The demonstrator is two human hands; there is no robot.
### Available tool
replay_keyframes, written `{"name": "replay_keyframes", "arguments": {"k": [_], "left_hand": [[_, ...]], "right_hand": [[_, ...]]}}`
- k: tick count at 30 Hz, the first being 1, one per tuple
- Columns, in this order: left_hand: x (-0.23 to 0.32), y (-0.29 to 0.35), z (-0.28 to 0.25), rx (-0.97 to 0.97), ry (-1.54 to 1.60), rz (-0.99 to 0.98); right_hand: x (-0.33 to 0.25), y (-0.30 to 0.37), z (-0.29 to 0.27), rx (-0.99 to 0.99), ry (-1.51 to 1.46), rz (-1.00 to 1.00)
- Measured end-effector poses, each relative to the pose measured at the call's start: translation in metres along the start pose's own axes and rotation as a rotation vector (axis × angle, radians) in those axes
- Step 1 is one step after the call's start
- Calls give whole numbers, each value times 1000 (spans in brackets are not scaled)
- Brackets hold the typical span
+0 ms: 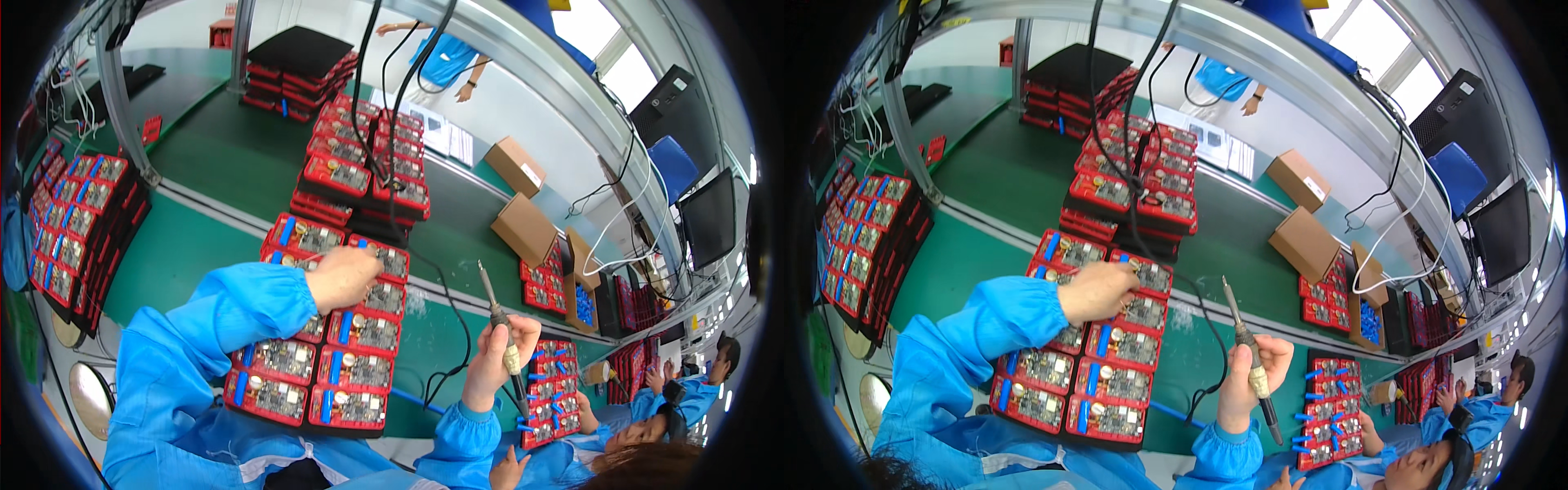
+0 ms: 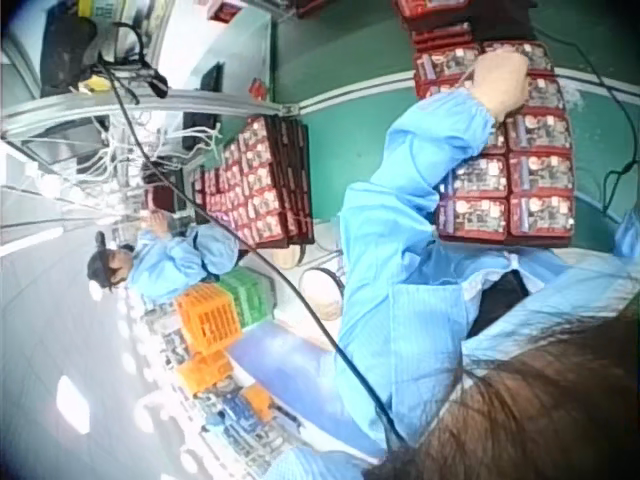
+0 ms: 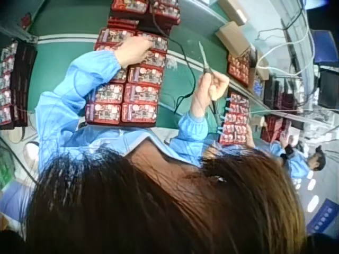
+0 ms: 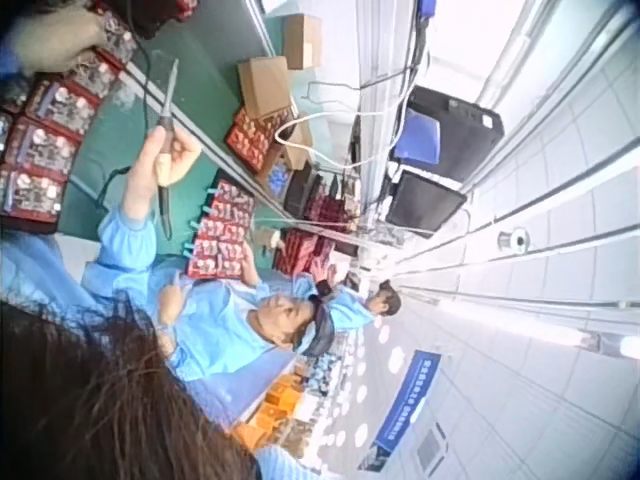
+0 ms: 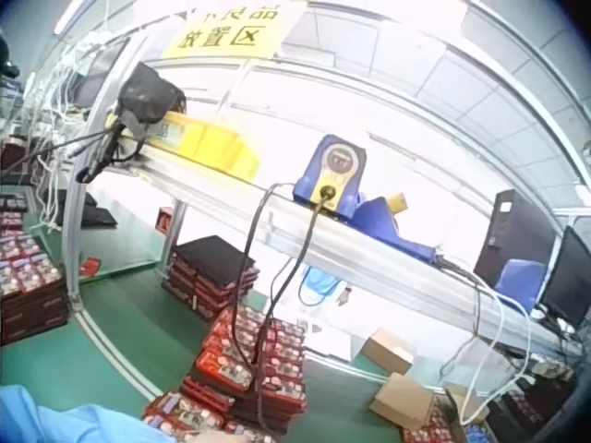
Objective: The person solders components onto a series of printed circuit boards using a soldering iron and solder wire.
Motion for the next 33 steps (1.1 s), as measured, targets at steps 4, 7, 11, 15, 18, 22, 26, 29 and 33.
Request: {"name": "replay_keyframes", "arguments": {"k": [4, 7, 11, 15, 18, 22, 26, 29, 33], "left_hand": [[-3, -9, 12, -66, -8, -19], [-3, -11, 2, -14, 65, -36], [-16, -17, -1, -5, 101, -75], [-17, -18, -1, -24, 112, -53], [-15, -19, 0, -45, 100, -45], [-15, -18, -3, 28, 144, -42], [-14, -21, 2, 15, 132, -92], [-16, -23, 1, 21, 102, -104], [-21, -25, -4, -42, 65, -121]], "right_hand": [[14, -13, -8, -3, 57, 47], [26, -22, -7, -10, 93, 24], [46, -34, 0, -2, 86, 46], [67, -40, 1, -30, 159, 9], [71, -43, 12, -114, 163, -66], [83, -35, 22, -183, 159, 171], [95, -33, 32, -229, 230, 152], [102, -36, 45, -372, 329, 148], [112, -38, 61, -381, 422, 44]]}}
Point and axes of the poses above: each hand's wrist, its own y-axis away from the middle knuckle, its own z-axis out of the palm, x = y × z, the point moved 5 cm from there along -y, towards the middle knuckle, and after that the axes turned 2 degrees about z, right-handed, at the moved point
